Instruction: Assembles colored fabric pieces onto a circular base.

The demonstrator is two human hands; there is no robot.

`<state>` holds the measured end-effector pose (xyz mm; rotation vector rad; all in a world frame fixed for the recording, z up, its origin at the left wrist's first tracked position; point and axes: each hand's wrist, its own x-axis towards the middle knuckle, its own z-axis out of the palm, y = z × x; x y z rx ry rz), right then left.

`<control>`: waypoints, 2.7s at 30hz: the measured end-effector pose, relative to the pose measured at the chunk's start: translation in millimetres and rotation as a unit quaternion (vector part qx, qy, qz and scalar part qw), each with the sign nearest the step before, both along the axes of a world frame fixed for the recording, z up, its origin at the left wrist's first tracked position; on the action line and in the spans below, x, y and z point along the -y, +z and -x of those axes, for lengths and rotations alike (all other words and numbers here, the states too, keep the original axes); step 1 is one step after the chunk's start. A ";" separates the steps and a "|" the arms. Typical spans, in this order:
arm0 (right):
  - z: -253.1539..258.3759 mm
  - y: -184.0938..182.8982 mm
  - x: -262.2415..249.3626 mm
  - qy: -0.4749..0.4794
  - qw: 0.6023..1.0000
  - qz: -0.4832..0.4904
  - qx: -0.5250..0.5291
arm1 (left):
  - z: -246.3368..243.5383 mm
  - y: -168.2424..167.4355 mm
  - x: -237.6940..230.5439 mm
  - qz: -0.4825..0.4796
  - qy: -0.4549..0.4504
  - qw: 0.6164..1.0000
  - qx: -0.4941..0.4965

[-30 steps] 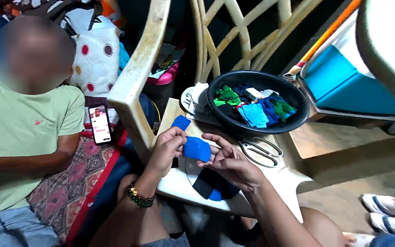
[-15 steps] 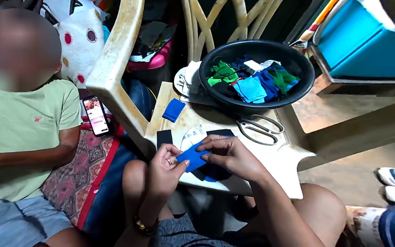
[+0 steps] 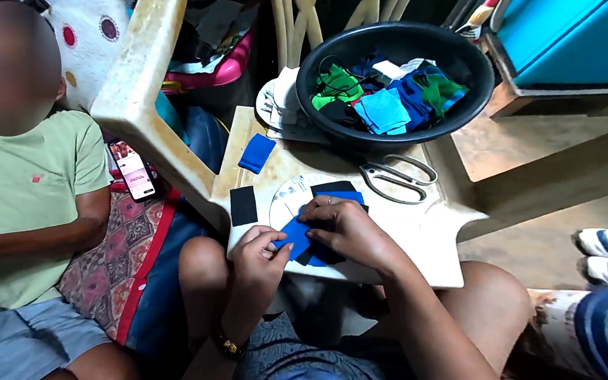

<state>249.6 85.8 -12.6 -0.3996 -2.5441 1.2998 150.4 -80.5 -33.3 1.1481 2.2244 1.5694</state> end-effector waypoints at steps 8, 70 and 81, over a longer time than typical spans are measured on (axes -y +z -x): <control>2.0 -2.1 -0.1 -0.007 1.000 -0.013 0.004 | -0.4 -5.9 -2.1 0.001 0.012 0.998 -0.063; -4.3 -6.0 6.5 -0.113 0.977 -0.148 -0.107 | 17.3 -27.8 0.2 -0.003 -0.106 0.955 -0.278; 4.0 -7.2 21.7 0.004 0.995 -0.079 -0.063 | 19.2 -27.3 1.2 -0.026 -0.099 0.961 -0.259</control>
